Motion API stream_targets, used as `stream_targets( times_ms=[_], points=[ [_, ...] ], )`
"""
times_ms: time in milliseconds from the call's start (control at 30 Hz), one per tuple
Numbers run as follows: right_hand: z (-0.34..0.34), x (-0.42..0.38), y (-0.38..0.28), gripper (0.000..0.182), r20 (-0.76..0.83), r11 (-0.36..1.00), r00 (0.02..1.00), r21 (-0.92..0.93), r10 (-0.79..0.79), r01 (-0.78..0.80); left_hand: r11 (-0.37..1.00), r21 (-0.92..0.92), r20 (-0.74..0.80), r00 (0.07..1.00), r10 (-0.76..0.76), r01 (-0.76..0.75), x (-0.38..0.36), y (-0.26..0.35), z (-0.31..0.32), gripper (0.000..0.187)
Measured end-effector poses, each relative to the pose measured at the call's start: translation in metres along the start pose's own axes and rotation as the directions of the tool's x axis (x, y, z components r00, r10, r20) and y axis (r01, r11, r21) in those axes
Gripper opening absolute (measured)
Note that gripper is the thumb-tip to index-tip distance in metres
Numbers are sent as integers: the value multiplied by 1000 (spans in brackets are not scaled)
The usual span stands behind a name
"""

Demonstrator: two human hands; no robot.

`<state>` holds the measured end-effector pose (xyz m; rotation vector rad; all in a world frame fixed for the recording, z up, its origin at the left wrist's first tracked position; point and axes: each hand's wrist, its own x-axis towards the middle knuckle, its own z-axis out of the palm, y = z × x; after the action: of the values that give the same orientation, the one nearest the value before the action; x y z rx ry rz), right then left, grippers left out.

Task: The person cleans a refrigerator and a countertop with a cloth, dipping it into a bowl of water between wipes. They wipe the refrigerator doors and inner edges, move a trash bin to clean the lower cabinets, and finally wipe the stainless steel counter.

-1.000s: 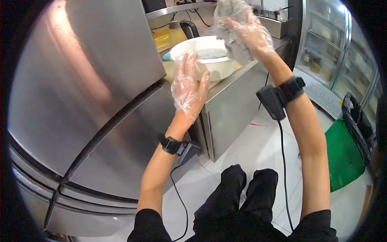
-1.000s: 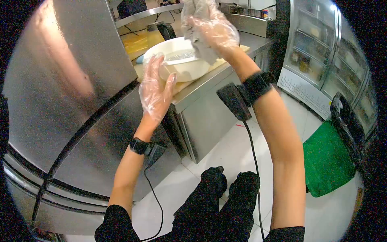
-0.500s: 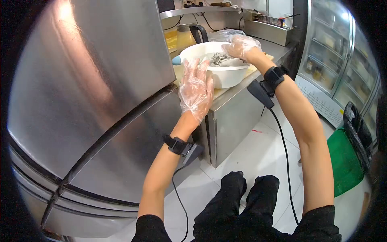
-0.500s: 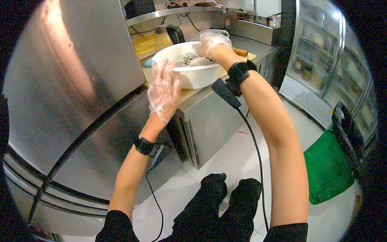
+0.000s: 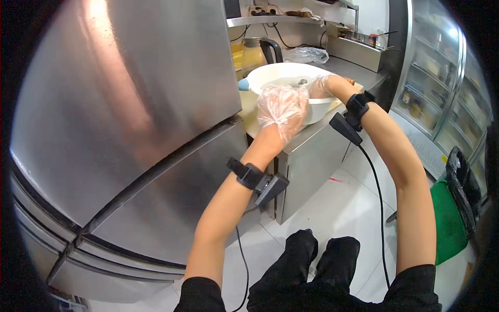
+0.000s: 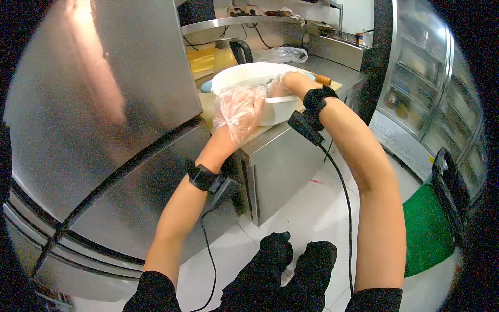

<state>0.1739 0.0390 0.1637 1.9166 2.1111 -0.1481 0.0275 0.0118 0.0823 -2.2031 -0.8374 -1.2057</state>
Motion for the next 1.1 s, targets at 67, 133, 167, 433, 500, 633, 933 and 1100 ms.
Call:
stream_targets(
  times_ms=[67,133,167,433,500,633,933,1100],
  points=[
    [2,2,-2,63,-101,992,995,-121,7,-19,1000,7,17,1000,-5,5,2,0,-2,28],
    [14,42,25,60,-178,988,981,-149,-77,51,1000,7,11,999,30,-30,1,0,-3,28],
    [18,55,34,57,-253,978,955,-173,-157,115,1000,4,11,1000,25,-26,2,0,-5,28],
    [13,-16,29,53,-583,785,793,570,179,242,874,-288,231,915,-332,390,41,-7,10,69],
    [19,17,69,42,-658,796,753,441,-29,416,761,-341,358,825,-438,552,67,-16,24,79],
    [20,24,90,46,-777,734,164,-470,-607,490,593,-463,446,751,-487,659,91,-22,21,75],
    [18,19,29,36,-544,-302,831,778,115,551,-354,-584,801,588,-108,730,85,-35,9,57],
    [11,28,20,37,-364,-205,909,892,202,403,-447,-640,763,583,-278,624,88,-36,34,36]
  ],
)
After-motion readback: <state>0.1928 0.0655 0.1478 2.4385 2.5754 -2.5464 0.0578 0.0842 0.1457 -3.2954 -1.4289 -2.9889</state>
